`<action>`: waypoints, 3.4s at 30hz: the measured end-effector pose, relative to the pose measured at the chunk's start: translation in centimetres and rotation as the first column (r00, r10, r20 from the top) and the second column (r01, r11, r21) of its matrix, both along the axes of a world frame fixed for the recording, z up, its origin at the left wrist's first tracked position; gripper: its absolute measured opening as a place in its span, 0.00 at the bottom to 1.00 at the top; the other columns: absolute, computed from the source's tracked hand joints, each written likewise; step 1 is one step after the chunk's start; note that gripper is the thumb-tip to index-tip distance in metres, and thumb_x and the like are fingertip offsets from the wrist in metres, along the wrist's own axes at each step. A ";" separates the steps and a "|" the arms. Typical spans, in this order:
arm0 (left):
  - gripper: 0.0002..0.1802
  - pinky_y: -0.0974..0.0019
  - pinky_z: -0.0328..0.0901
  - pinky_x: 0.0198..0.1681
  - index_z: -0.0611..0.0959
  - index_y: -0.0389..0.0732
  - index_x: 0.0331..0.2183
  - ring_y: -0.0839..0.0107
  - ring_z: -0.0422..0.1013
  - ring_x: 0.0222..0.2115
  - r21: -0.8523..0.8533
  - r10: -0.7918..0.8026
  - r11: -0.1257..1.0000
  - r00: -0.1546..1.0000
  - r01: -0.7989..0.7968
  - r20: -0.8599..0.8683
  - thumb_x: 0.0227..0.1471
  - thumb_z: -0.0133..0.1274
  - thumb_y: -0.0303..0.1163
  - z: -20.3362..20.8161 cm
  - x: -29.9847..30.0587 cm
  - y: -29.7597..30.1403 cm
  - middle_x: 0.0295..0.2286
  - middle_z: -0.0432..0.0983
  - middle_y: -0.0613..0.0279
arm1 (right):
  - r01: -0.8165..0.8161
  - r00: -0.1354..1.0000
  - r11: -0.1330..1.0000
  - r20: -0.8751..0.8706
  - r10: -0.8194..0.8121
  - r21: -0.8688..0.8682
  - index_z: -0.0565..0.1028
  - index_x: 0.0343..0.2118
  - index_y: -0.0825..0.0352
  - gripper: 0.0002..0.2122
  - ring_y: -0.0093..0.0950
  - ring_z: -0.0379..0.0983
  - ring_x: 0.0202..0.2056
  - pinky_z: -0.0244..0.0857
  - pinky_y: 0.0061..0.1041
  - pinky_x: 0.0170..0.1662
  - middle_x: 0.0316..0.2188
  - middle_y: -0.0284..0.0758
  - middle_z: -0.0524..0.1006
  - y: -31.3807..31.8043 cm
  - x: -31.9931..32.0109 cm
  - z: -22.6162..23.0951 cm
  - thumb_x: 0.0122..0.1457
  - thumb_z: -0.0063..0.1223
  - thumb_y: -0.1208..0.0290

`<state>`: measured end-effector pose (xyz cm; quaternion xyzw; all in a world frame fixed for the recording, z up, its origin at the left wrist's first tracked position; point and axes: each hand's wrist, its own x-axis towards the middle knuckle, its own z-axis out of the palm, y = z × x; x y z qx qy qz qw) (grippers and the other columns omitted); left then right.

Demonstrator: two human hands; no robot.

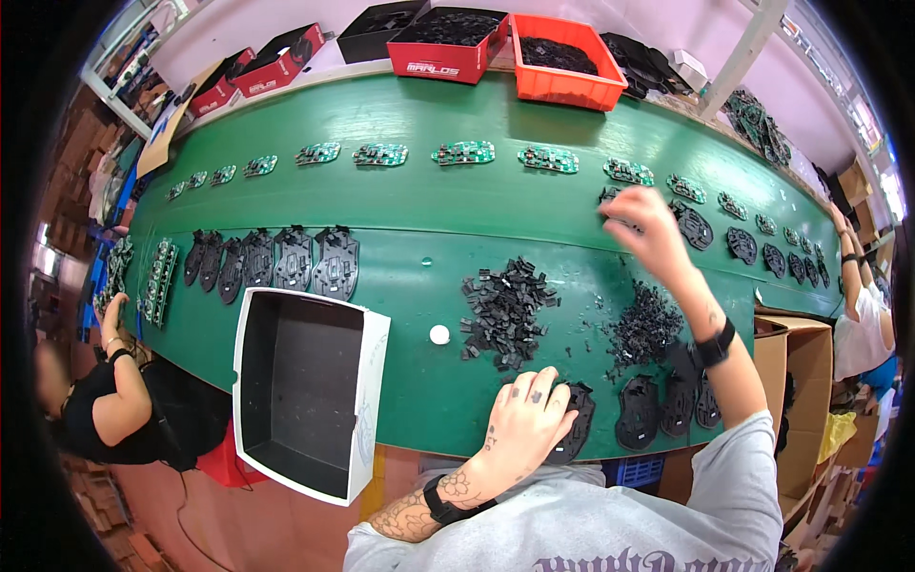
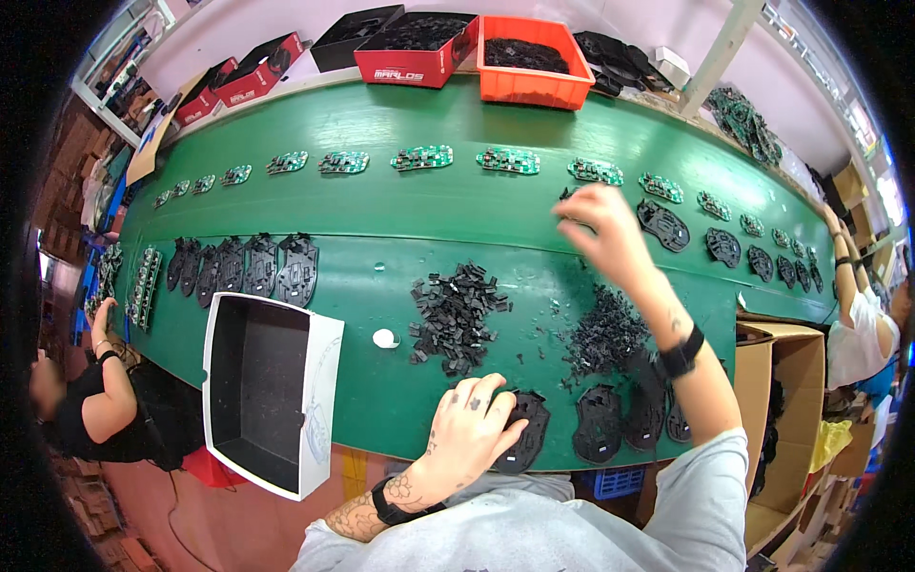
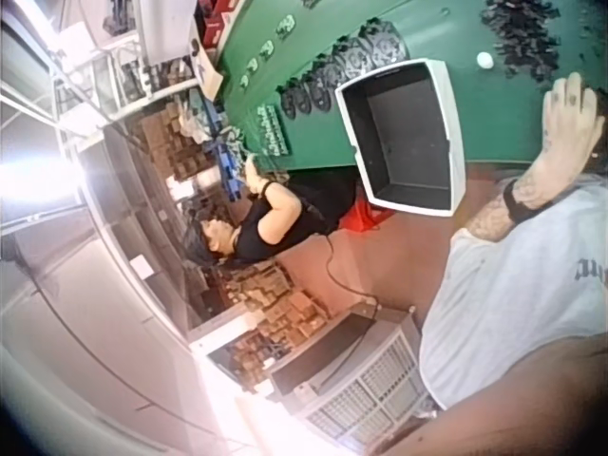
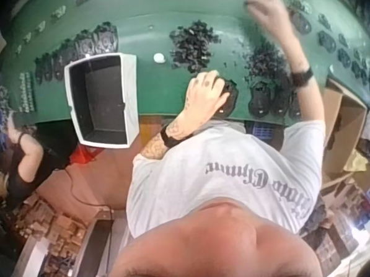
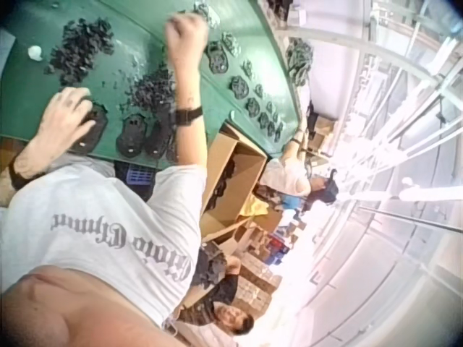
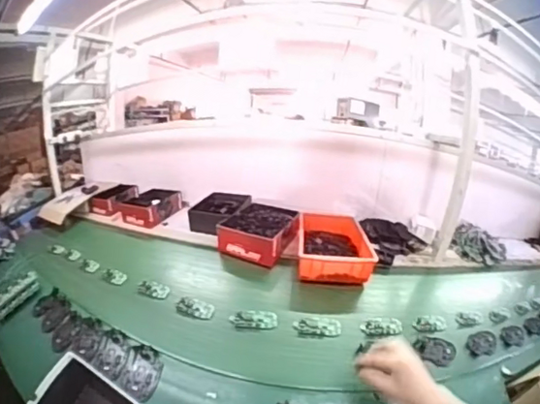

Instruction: The person assembles small electronic components on a green workbench. They pick up black plastic housings, apply adhesive from a small bottle, and attach small black parts. The person places completed assemblies into a white box and continues the process with multiple units.

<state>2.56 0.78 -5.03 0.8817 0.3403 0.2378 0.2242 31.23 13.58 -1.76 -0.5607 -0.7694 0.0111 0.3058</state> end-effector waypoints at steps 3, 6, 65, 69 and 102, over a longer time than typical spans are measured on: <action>0.21 0.59 0.65 0.43 0.79 0.40 0.42 0.61 0.68 0.41 -0.022 -0.043 0.999 0.999 0.043 -0.008 0.45 0.62 0.36 0.2 0.4 0.3 0.41 0.71 0.59 | -0.342 0.939 0.882 -0.139 0.313 -0.325 0.81 0.35 0.65 0.09 0.38 0.75 0.36 0.70 0.33 0.41 0.31 0.37 0.77 -3.7 -5.8 0.6 0.51 0.61 0.71; 0.22 0.60 0.65 0.43 0.79 0.40 0.43 0.61 0.68 0.40 -0.026 -0.081 0.996 0.996 0.080 -0.031 0.45 0.62 0.35 -0.3 0.7 0.4 0.40 0.71 0.59 | -0.354 0.935 0.873 -0.103 0.339 -0.337 0.82 0.33 0.65 0.07 0.37 0.75 0.35 0.70 0.33 0.40 0.31 0.36 0.77 -5.5 -8.4 -1.1 0.50 0.61 0.72; 0.22 0.56 0.61 0.58 0.78 0.36 0.48 0.58 0.65 0.55 0.031 -0.516 0.853 0.832 0.522 0.201 0.50 0.56 0.32 -1.9 3.8 -1.4 0.50 0.71 0.54 | 0.028 0.997 0.999 0.074 -0.031 0.046 0.77 0.40 0.63 0.12 0.41 0.66 0.49 0.62 0.37 0.53 0.40 0.38 0.74 5.8 -0.9 -3.5 0.53 0.61 0.67; 0.26 0.49 0.52 0.63 0.77 0.36 0.49 0.60 0.58 0.60 0.082 -0.533 0.845 0.842 0.528 0.081 0.49 0.57 0.37 -3.0 5.0 -2.5 0.54 0.67 0.54 | -0.238 0.952 0.923 -0.263 0.159 -0.303 0.80 0.33 0.69 0.09 0.34 0.76 0.32 0.70 0.31 0.38 0.29 0.40 0.78 -0.1 -6.0 0.8 0.51 0.62 0.69; 0.17 0.68 0.68 0.33 0.74 0.37 0.40 0.73 0.71 0.29 -0.605 0.204 0.795 0.916 0.051 0.346 0.48 0.60 0.29 0.8 -2.4 -0.1 0.32 0.71 0.62 | -0.238 0.909 0.814 -0.416 -0.005 -0.529 0.74 0.29 0.70 0.05 0.25 0.75 0.33 0.70 0.25 0.36 0.32 0.33 0.77 -7.4 -8.8 -0.2 0.52 0.60 0.78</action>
